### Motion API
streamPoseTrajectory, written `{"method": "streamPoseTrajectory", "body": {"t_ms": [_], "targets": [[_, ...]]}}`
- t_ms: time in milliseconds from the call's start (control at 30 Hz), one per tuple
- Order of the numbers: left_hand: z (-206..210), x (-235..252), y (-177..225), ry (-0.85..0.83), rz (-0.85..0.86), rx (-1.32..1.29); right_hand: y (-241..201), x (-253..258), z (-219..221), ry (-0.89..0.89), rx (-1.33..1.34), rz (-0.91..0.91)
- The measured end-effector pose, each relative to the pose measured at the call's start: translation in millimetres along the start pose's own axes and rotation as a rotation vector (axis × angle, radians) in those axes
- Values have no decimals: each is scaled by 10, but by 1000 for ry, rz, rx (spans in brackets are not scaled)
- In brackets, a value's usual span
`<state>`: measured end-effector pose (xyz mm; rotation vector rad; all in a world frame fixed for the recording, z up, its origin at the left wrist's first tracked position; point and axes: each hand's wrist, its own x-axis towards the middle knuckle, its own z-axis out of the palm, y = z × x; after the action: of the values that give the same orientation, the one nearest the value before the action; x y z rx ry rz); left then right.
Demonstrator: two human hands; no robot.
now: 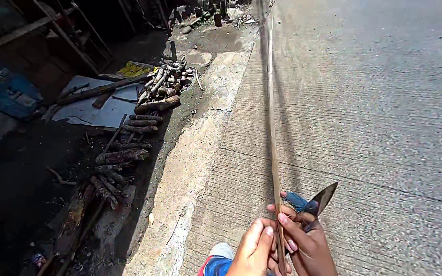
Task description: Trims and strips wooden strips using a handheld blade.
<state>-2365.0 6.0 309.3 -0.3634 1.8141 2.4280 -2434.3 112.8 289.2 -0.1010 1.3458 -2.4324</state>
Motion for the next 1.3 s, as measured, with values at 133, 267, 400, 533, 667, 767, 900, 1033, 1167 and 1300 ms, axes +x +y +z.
{"method": "streamPoseTrajectory", "body": {"t_ms": [133, 267, 400, 533, 667, 767, 900, 1033, 1167, 1300], "targets": [[81, 756, 387, 18, 39, -3, -340, 744, 4, -16, -4, -1], [66, 1666, 460, 68, 172, 30, -515, 1574, -106, 13, -68, -31], [26, 2782, 519, 54, 212, -16, -643, 2545, -177, 147, -279, -69], [-105, 3973, 940, -49, 149, -197, -953, 3755, -137, 191, -307, -83], [-218, 4958, 1536, -294, 17, -279, -1364, 4714, -66, 241, -326, -119], [-277, 5541, 1905, -397, -68, -244, -1626, 5285, -46, 272, -299, -129], [-383, 6231, 2225, -425, -138, -151, -1800, 5992, -96, 219, -292, -143], [-418, 6984, 2391, -416, -100, -118, -1847, 6772, -249, 118, -225, -141], [-409, 7914, 2714, -257, -94, -201, -2012, 7813, -616, -225, -128, 43], [-402, 8882, 3253, -134, -31, -229, -2334, 8969, -746, -453, -92, 134]]}}
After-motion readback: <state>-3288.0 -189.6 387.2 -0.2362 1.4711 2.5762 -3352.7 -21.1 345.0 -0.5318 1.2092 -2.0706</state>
